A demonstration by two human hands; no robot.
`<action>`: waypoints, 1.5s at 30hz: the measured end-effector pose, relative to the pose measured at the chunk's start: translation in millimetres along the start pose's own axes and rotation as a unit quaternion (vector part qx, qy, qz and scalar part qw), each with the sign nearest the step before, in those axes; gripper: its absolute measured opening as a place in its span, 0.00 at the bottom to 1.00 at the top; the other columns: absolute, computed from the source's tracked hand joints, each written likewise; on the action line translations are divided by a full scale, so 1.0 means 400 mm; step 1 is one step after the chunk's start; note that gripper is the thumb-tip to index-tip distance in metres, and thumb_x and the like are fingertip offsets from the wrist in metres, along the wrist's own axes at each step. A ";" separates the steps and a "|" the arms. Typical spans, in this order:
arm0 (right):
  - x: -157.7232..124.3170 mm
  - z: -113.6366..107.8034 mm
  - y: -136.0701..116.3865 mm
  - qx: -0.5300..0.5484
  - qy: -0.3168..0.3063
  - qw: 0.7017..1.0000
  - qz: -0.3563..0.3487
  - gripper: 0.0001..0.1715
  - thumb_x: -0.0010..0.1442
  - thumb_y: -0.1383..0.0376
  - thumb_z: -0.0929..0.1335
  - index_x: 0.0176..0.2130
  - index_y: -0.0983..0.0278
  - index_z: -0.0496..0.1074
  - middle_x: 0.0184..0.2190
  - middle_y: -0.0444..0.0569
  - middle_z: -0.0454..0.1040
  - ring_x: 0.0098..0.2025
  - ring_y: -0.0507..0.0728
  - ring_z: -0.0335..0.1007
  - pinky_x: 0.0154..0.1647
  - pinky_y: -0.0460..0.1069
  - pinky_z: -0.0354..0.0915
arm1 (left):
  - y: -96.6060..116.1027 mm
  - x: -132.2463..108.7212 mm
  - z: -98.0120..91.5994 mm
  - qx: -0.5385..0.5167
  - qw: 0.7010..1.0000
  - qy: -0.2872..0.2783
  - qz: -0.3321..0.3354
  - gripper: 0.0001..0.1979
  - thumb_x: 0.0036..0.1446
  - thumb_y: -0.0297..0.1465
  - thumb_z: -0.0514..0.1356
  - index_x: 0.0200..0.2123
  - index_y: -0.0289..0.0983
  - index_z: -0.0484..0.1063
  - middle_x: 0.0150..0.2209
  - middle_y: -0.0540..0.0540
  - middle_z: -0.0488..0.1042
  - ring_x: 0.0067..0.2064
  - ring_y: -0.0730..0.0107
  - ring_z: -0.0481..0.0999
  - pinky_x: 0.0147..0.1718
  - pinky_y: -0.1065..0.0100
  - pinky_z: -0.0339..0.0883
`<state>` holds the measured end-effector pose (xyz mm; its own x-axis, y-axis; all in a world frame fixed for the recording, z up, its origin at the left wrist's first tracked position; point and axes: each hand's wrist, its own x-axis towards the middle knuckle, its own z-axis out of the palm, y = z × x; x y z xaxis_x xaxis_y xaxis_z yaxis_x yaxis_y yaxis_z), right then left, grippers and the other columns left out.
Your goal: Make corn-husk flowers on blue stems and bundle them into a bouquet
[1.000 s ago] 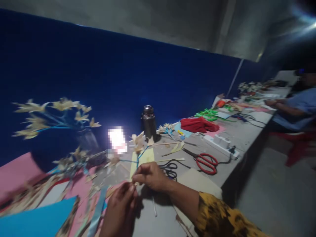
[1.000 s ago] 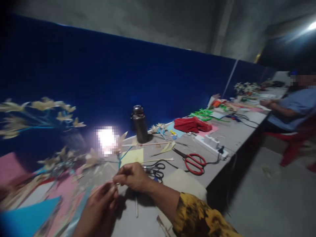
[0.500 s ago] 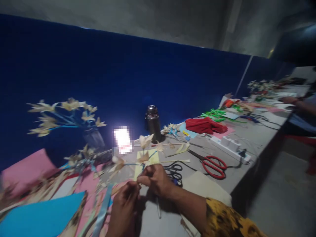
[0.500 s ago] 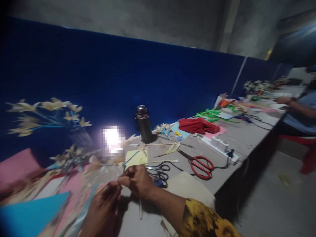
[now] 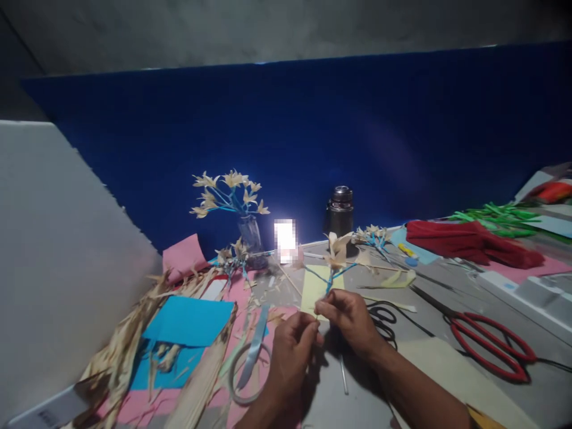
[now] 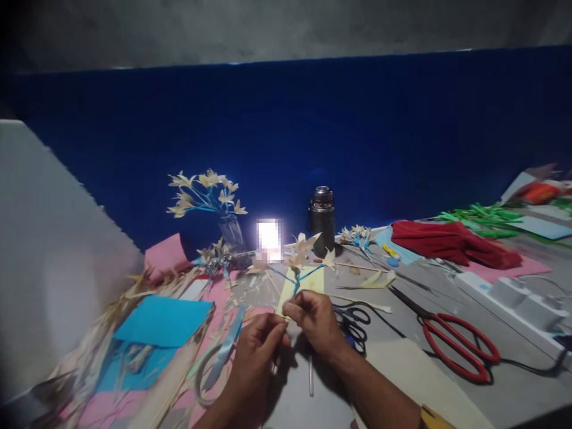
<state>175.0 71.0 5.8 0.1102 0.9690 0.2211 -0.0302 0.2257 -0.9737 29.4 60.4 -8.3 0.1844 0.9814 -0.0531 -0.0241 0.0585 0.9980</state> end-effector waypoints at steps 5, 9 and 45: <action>-0.005 0.010 -0.003 -0.025 -0.017 1.000 0.010 0.15 0.51 0.58 0.73 0.21 0.63 0.71 0.20 0.45 0.74 0.25 0.54 0.67 0.29 0.48 0.63 | -0.020 0.006 -0.001 -0.126 0.991 0.032 0.018 0.11 0.50 0.36 0.68 0.33 0.36 0.77 0.32 0.45 0.77 0.32 0.68 0.73 0.32 0.70 0.67; -0.015 0.005 0.001 -0.089 0.006 0.996 -0.015 0.13 0.50 0.55 0.73 0.23 0.61 0.76 0.22 0.48 0.75 0.29 0.59 0.69 0.33 0.52 0.66 | -0.031 0.020 -0.010 -0.153 0.988 0.007 0.032 0.11 0.47 0.36 0.71 0.30 0.35 0.78 0.30 0.44 0.76 0.33 0.66 0.73 0.33 0.68 0.67; 0.001 -0.001 0.006 0.078 -0.068 0.993 0.059 0.21 0.50 0.51 0.77 0.25 0.65 0.74 0.24 0.43 0.70 0.29 0.51 0.63 0.34 0.48 0.60 | 0.005 0.004 -0.025 0.066 0.992 -0.045 0.097 0.10 0.61 0.35 0.58 0.29 0.37 0.73 0.24 0.51 0.66 0.25 0.74 0.65 0.23 0.73 0.61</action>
<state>175.4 72.1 3.5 -0.0387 0.9919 0.1210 -0.1900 0.1116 -0.9754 19.7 63.7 -6.8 0.2751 0.9516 0.1369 0.0598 -0.1591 0.9855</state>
